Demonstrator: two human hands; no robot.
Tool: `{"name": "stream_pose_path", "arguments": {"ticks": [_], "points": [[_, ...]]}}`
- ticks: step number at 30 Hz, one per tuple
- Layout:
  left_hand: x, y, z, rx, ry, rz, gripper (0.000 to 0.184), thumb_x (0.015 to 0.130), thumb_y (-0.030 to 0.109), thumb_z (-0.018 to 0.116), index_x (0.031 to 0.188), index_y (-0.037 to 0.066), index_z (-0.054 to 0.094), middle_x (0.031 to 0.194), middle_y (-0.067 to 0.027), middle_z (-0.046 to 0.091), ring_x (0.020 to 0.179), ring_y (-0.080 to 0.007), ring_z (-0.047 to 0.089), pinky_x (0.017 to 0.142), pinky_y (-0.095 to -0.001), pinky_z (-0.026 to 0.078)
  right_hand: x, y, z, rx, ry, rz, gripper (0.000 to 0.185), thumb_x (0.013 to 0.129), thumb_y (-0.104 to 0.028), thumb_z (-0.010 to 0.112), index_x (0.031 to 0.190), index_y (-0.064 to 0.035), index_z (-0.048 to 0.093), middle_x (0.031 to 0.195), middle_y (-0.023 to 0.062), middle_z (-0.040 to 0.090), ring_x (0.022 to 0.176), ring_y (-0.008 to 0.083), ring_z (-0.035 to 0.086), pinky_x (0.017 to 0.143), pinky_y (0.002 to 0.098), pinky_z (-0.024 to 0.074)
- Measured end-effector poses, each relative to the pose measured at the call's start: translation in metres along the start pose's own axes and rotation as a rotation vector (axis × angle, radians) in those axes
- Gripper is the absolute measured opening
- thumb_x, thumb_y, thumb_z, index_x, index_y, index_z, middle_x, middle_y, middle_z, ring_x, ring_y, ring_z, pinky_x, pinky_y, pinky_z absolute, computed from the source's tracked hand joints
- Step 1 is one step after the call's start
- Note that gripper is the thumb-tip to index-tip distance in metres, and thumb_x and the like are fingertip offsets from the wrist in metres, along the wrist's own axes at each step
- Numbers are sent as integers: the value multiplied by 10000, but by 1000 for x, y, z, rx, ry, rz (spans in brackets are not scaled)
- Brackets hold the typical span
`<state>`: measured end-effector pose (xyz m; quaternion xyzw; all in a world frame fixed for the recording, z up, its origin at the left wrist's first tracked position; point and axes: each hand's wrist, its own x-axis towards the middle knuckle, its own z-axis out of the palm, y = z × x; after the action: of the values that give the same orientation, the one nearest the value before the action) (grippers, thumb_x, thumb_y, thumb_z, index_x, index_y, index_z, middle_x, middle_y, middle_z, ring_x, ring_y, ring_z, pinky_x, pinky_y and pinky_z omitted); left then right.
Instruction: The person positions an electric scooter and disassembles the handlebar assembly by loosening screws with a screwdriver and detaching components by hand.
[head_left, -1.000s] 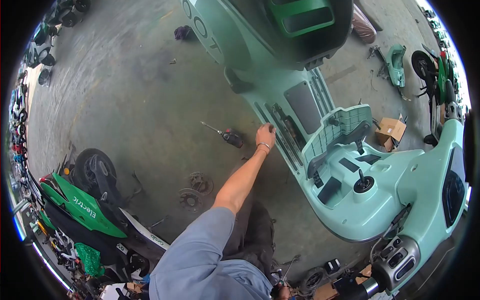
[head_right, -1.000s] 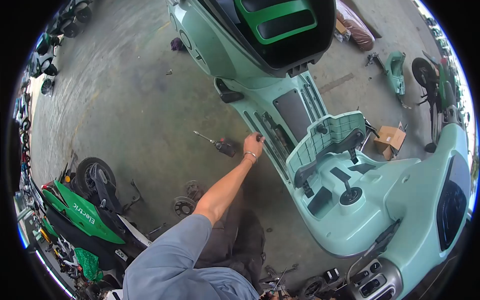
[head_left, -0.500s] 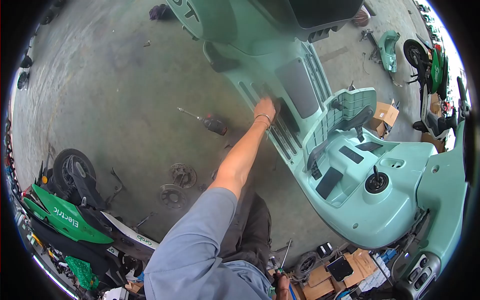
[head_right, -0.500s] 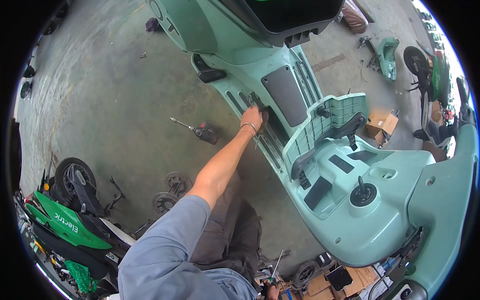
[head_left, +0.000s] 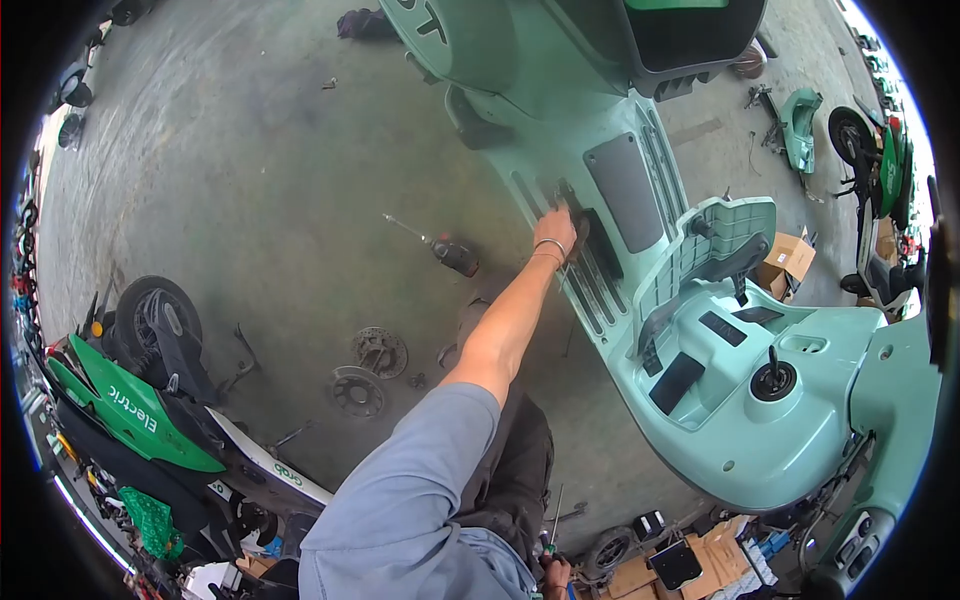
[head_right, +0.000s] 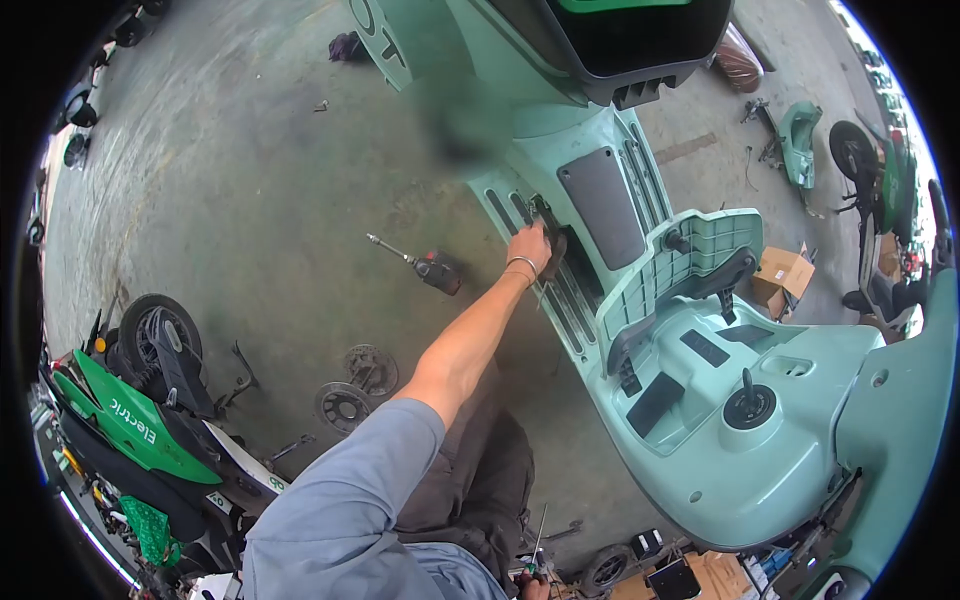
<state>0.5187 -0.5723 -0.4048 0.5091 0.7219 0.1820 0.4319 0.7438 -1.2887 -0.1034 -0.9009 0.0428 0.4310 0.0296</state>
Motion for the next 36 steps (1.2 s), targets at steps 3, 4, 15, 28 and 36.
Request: {"name": "stream_pose_path", "arguments": {"ticks": [3,4,15,28,36], "points": [[-5,0,-4,-85,28,-50,424,855,157,640,1239,16,527,1033,-270,669,960,-449,655,857,-516,542,26,11,-14,6,-59,-74,190,915,-162,605,915,15,673,762,86,650,632,175,594,557,327,484],[-3,-5,2,-106,63,-36,434,855,170,649,1250,43,524,1010,-259,676,933,-457,656,841,-521,540,29,13,-11,-11,-81,-144,233,932,-170,526,978,-11,690,764,87,647,611,175,564,526,347,467],[1,-12,6,99,30,217,259,935,198,556,1162,73,553,1037,-195,660,894,-429,668,789,-531,538,61,81,16,-178,-75,-402,418,895,-20,538,1309,-30,594,1051,127,660,895,213,624,736,312,556],[-255,0,-127,-870,-163,-391,267,901,16,638,1138,-94,580,1026,-192,672,773,-235,680,702,-345,577,-82,-106,8,222,-190,-194,269,905,-159,683,1109,13,647,869,43,651,695,110,565,585,273,431],[-411,41,-218,-896,-531,-613,283,972,94,600,1211,-54,571,1012,-95,650,963,-246,668,817,-384,553,-170,-215,23,244,-478,-539,433,872,-215,694,1227,20,615,1004,120,691,931,199,635,858,322,490]]}}
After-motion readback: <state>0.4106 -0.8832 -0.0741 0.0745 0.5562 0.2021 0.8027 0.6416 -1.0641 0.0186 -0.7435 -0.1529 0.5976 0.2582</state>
